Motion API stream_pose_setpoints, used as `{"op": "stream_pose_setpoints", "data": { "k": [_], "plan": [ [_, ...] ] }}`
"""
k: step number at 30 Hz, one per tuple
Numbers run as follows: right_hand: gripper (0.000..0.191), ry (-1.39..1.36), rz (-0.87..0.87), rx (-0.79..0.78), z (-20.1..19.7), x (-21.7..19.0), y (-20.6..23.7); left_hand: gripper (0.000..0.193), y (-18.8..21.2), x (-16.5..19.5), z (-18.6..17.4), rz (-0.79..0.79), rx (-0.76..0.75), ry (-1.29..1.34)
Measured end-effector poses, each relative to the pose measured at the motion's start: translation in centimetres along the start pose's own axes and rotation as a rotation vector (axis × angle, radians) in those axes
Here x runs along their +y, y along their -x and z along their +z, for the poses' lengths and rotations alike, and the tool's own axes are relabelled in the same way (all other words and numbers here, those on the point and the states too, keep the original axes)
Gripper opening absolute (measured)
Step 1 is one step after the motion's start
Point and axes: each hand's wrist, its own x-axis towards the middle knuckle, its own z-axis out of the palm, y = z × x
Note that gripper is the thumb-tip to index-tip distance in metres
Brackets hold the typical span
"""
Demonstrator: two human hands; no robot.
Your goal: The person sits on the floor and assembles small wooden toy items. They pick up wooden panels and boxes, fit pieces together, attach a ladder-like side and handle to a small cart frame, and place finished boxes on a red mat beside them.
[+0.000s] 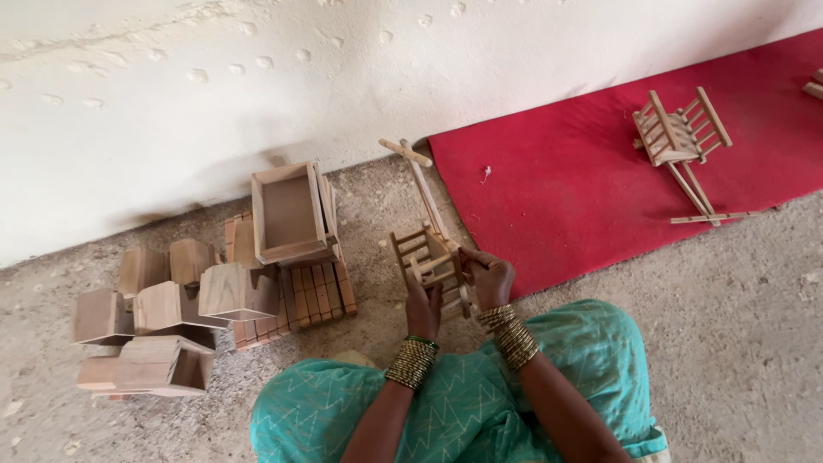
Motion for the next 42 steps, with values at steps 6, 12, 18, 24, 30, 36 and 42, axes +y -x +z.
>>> {"op": "stream_pose_setpoints", "data": {
  "k": [6,12,18,24,30,36,42],
  "plan": [
    [0.021,-0.032,0.113,-0.195,-1.3,-0.8,-1.7,0.067,-0.4,0.3,-0.5,0.033,0.0,0.002],
    [0.028,-0.443,0.385,-0.515,-3.1,-1.7,-3.0,0.066,-0.3,0.2,-0.5,0.008,0.001,-0.093],
    [0.023,-0.405,0.35,-0.466,-3.2,-1.5,-2.8,0.059,-0.1,0.8,-0.4,0.057,0.0,-0.096],
    [0.017,-0.424,0.379,-0.28,-3.1,-1.1,-2.5,0.062,0.1,0.8,-0.5,0.104,-0.005,-0.066],
    [0.021,-0.293,0.156,-0.075,-3.9,-1.7,-2.2,0.049,0.0,0.8,0.4,0.071,-0.019,-0.043],
    [0.019,-0.178,0.17,-0.11,-2.8,-0.9,-1.1,0.059,0.0,1.2,0.3,0.085,-0.141,0.108],
    [0.018,0.117,-0.155,-0.063,-2.6,-0.7,-1.0,0.047,0.5,1.0,0.9,0.245,-0.311,0.02]
  ]
}}
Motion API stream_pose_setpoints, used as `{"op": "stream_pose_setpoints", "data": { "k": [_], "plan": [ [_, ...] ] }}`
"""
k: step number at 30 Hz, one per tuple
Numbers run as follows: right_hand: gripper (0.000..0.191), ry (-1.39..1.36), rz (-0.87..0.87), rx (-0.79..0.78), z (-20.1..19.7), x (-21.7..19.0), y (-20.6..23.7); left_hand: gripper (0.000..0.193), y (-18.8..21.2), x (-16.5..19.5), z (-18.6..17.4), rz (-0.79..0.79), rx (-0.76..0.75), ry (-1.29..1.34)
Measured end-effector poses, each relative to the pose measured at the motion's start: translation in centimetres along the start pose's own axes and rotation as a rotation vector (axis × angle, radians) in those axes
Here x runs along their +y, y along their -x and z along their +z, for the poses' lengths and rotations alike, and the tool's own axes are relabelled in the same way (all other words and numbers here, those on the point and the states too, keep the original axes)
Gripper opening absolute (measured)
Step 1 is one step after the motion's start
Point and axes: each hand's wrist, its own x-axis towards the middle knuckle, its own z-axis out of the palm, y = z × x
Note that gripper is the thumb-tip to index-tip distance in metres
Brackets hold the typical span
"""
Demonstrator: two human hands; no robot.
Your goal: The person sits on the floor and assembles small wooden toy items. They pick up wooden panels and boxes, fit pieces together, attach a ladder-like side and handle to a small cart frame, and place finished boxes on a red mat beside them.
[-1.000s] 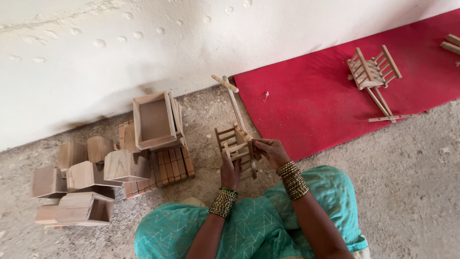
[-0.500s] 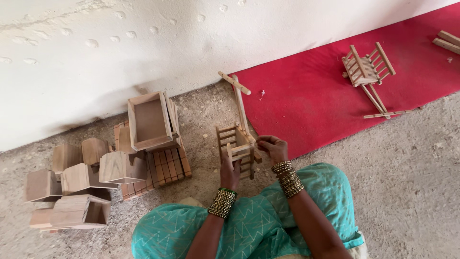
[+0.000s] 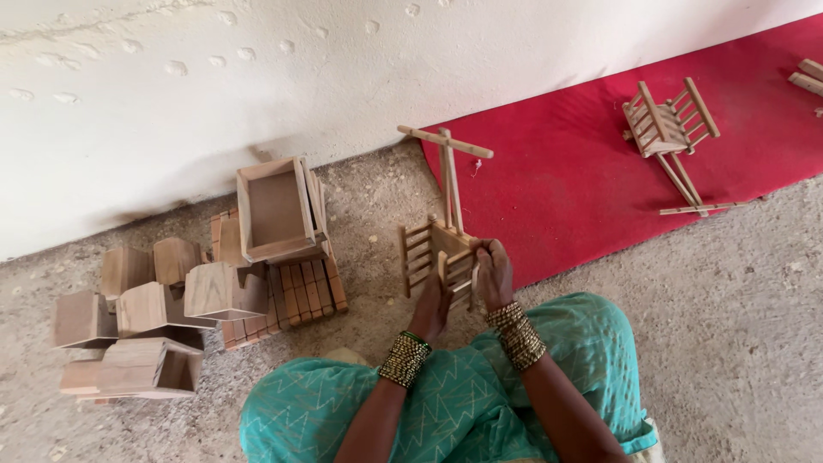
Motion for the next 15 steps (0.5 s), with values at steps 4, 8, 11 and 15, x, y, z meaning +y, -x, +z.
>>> {"op": "stream_pose_setpoints", "data": {
  "k": [4,8,11,15],
  "plan": [
    [0.025,0.39,-0.292,0.051,1.1,-1.3,1.0,0.035,0.2,0.0,0.7,0.283,-0.11,-0.423],
    [0.025,0.59,-0.589,0.227,2.7,-1.8,1.5,0.047,0.1,0.7,0.8,0.097,-0.158,-0.498],
    [0.022,0.571,-0.489,0.275,1.8,-0.9,-0.1,0.058,-0.8,0.7,-1.4,0.192,0.278,-0.62],
    [0.026,0.424,-0.423,0.258,-0.4,0.2,-1.7,0.077,-1.5,-0.1,-3.7,-0.093,0.316,-0.468]
  ]
}}
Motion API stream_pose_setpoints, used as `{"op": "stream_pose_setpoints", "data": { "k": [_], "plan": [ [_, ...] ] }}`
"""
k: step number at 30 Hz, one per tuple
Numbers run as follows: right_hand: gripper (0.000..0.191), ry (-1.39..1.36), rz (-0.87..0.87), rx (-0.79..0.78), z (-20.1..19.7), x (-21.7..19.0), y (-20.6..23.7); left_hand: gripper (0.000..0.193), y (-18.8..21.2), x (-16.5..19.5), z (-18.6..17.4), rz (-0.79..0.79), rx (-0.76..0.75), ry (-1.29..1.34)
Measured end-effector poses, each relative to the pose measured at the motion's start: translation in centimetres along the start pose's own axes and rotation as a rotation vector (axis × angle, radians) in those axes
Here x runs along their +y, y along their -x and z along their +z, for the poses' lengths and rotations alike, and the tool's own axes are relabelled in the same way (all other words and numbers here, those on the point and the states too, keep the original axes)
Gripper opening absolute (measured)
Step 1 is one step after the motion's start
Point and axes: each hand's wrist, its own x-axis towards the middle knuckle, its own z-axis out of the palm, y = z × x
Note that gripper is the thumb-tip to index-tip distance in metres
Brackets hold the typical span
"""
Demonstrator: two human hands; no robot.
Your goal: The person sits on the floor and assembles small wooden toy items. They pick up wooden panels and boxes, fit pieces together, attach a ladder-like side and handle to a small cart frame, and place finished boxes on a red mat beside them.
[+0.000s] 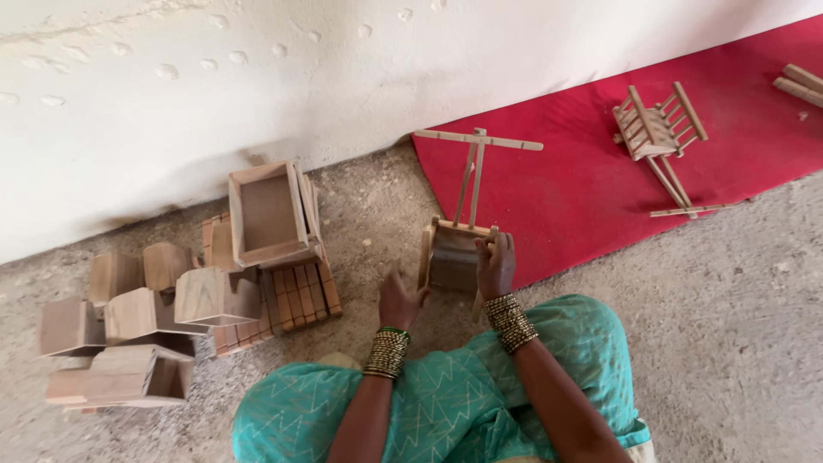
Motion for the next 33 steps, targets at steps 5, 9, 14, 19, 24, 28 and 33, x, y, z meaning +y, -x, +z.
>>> {"op": "stream_pose_setpoints", "data": {
  "k": [5,9,14,19,24,28,33],
  "plan": [
    [0.032,-0.158,0.347,-0.148,0.6,0.4,-2.1,0.047,1.1,0.1,1.5,-0.035,-0.248,-0.108],
    [0.021,-0.423,0.563,-0.238,1.8,-0.3,-3.8,0.057,1.7,0.0,2.0,-0.119,0.018,-0.155],
    [0.017,-0.001,-0.076,0.056,3.9,-2.0,-4.7,0.065,1.4,-0.1,2.3,-0.43,-0.141,-0.25],
    [0.023,-0.132,-0.168,-0.385,4.8,-4.6,0.1,0.065,0.6,-0.5,1.6,-0.531,-0.09,-0.186],
    [0.024,0.266,-0.015,-0.73,5.7,-5.6,4.1,0.051,0.0,-0.3,-0.2,-0.651,-0.151,0.115],
    [0.061,0.373,-0.328,-0.75,5.8,-5.6,5.0,0.048,0.1,0.1,-0.6,-0.703,-0.144,0.277],
    [0.062,0.177,-0.216,-0.964,5.4,-5.2,3.9,0.053,-0.2,-0.4,-0.6,-0.607,-0.115,0.132]
  ]
}}
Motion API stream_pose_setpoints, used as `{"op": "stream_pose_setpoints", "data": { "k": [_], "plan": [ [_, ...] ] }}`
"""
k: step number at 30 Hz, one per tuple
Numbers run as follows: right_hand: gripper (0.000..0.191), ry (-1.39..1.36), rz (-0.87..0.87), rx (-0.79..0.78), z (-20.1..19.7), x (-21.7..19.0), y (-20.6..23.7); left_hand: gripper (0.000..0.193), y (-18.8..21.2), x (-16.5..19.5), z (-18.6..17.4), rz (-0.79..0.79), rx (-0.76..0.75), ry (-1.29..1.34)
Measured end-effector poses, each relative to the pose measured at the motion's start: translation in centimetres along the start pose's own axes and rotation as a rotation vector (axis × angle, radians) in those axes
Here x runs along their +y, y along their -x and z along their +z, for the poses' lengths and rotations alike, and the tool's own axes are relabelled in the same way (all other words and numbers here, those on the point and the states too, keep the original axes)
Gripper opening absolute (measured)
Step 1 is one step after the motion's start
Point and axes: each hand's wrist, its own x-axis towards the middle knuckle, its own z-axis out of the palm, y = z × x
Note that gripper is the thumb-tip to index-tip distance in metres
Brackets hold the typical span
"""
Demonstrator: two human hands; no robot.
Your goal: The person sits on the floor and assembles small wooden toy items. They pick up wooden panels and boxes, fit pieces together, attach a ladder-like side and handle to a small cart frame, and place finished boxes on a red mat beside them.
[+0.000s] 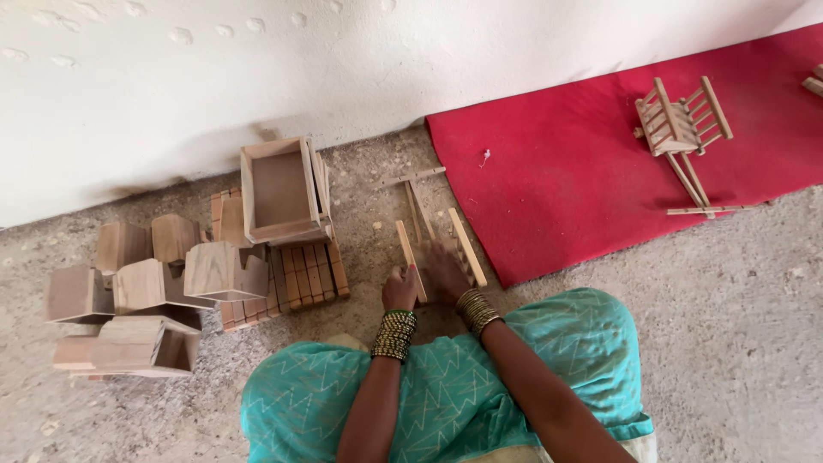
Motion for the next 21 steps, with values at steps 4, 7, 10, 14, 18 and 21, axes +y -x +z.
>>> {"op": "stream_pose_setpoints", "data": {
  "k": [4,7,10,14,18,21],
  "plan": [
    [0.06,-0.486,0.121,0.21,-0.6,0.9,0.9,0.054,0.3,-0.1,-0.4,0.049,0.05,-0.032],
    [0.061,-0.344,0.159,0.24,-0.4,0.9,1.6,0.055,0.7,0.2,-0.7,-0.069,-0.046,0.007],
    [0.076,-0.168,0.068,0.173,0.0,0.4,1.8,0.055,0.9,0.4,-0.9,-0.037,-0.046,-0.032],
    [0.059,0.072,-0.053,0.16,0.0,-0.3,1.2,0.059,0.9,0.3,-0.7,0.051,-0.051,-0.076],
    [0.034,0.134,0.077,0.108,-0.4,-1.0,1.2,0.058,0.8,-0.2,-0.3,0.061,-0.022,-0.021],
    [0.027,0.141,0.154,0.044,-0.6,-1.2,1.3,0.058,0.6,-0.4,-0.3,0.023,-0.055,0.025]
  ]
}}
